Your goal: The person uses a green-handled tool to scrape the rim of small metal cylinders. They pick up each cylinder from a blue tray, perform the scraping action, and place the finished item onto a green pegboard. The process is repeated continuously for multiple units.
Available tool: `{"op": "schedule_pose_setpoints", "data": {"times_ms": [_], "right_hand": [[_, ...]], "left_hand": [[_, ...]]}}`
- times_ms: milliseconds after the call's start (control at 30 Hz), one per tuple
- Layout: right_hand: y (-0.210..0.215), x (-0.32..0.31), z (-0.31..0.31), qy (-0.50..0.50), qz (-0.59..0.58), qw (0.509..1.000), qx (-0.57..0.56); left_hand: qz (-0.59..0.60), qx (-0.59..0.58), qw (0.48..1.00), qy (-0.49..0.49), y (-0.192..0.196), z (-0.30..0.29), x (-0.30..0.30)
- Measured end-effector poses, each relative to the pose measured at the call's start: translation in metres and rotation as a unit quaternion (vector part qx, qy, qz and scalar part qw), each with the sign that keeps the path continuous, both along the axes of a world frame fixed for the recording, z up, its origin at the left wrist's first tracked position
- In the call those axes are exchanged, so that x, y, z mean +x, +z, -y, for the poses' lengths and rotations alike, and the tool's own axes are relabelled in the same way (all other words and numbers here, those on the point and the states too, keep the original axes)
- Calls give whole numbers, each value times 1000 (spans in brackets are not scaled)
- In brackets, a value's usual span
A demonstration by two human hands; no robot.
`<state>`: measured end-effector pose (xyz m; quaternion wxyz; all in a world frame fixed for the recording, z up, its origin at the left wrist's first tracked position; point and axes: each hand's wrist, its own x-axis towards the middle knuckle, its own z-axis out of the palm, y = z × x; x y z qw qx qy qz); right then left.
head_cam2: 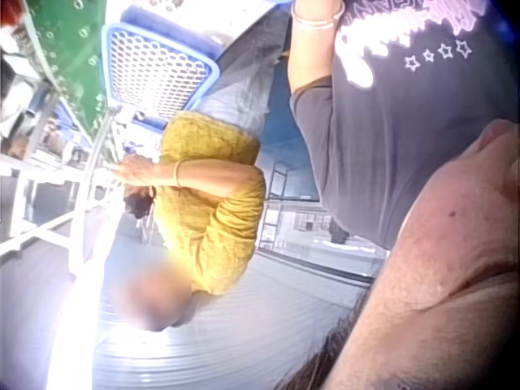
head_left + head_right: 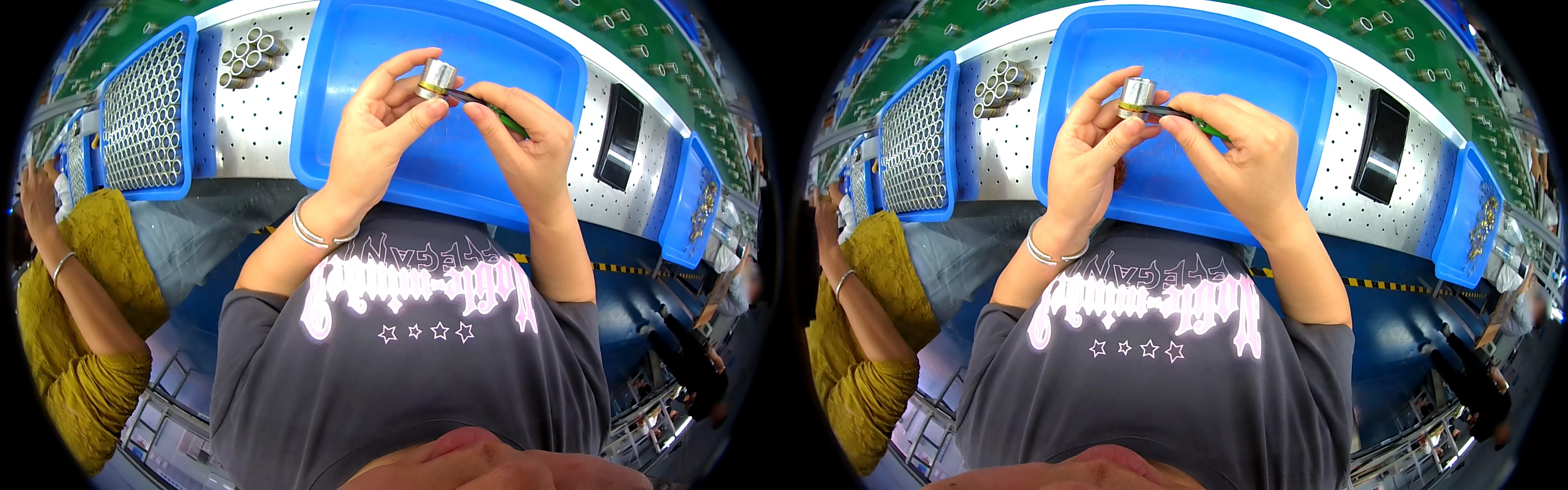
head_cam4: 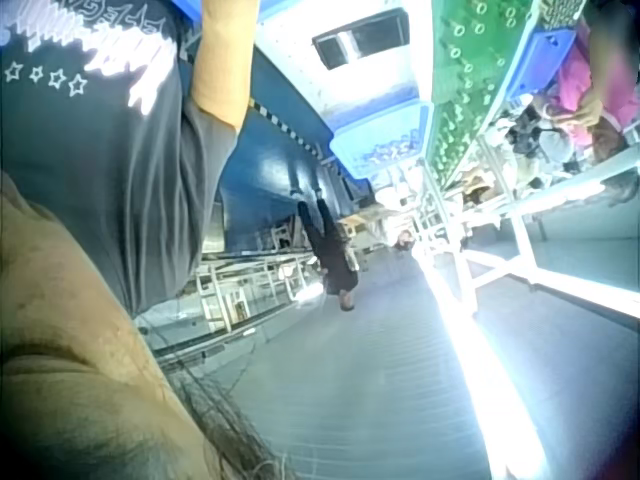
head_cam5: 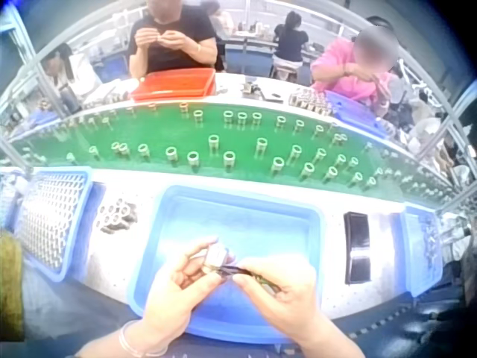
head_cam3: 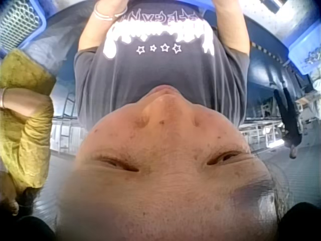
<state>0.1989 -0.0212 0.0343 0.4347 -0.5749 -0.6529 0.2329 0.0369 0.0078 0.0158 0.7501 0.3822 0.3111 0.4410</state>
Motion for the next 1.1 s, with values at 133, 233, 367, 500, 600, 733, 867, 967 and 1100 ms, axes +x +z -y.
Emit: {"op": "schedule_pose_setpoints", "data": {"times_ms": [133, 233, 367, 500, 600, 733, 867, 967, 1100], "right_hand": [[0, 1, 1, 0, -2, 1000, 9], [0, 1, 1, 0, -2, 1000, 7], [0, 1, 2, 4, -11, 1000, 5], [-6, 0, 3, -2, -36, 999, 14], [-6, 2, 7, -5, -91, 995, -42], [-6, 9, 5, 0, -162, 980, -113], [-8, 11, -7, 49, -246, 957, -147], [-5, 38, -36, 59, -228, 957, -168], [-16, 98, -116, -67, 19, 998, -1]], "left_hand": [[-2, 1, 1000, 0, 2, 1, 1], [-15, 25, 1000, -10, 0, 1, 1], [-26, 39, 999, -15, 0, 1, 0], [-22, 39, 999, -14, -1, 2, 0], [-17, 29, 999, -12, -2, 2, 0], [-52, 20, 998, -34, -1, 0, 0], [-71, 30, 991, -111, -4, 0, 1], [-133, 35, 983, -120, -7, -5, -5], [-285, 84, 948, -119, 1, -7, -13]]}}
